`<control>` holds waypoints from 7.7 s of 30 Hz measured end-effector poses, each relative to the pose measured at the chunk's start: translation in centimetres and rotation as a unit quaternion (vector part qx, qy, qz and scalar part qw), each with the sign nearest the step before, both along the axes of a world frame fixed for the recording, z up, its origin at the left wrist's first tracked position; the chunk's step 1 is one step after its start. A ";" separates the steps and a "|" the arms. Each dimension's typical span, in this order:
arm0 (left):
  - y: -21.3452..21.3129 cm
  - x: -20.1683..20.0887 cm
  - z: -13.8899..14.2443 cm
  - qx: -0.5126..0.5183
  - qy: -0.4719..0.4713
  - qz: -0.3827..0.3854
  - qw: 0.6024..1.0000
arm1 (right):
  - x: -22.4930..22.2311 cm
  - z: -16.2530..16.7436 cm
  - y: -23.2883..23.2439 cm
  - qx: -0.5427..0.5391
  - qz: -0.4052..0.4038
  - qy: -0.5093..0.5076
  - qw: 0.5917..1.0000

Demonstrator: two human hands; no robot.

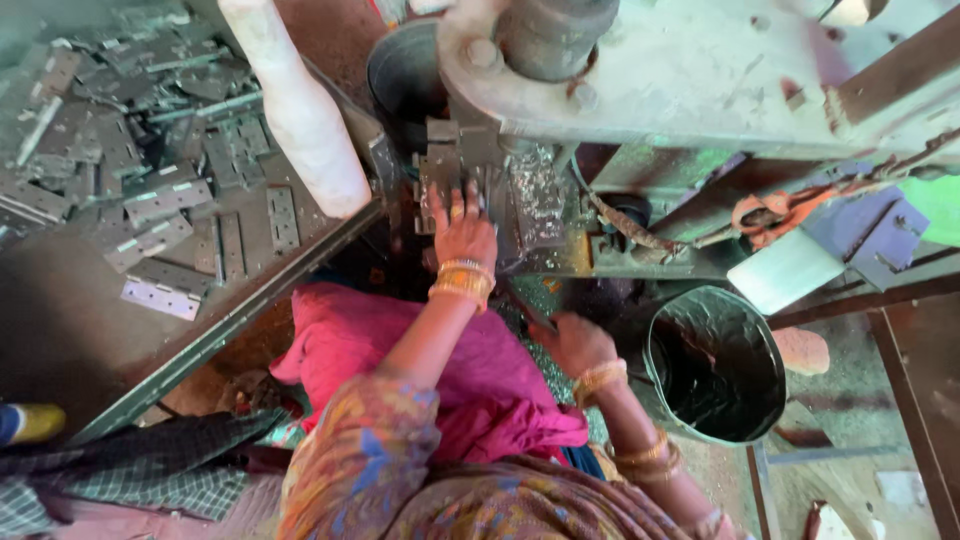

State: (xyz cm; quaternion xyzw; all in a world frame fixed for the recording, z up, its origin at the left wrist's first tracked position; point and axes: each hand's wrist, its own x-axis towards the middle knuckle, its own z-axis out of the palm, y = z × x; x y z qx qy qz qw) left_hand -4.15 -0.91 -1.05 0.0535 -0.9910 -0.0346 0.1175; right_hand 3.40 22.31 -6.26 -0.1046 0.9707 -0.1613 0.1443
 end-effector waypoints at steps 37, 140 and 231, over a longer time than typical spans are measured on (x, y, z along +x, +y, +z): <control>-4.4 2.0 4.0 0.121 0.054 0.083 0.988 | 1.3 -0.1 1.0 -0.057 -0.014 0.084 0.995; -0.3 2.7 1.5 0.014 -0.005 0.016 1.000 | 1.7 -0.1 -1.1 -0.034 -0.032 -0.040 0.998; -1.1 2.1 1.7 -0.011 0.010 0.007 1.000 | 2.2 -1.6 -1.2 -0.007 -0.034 -0.056 0.998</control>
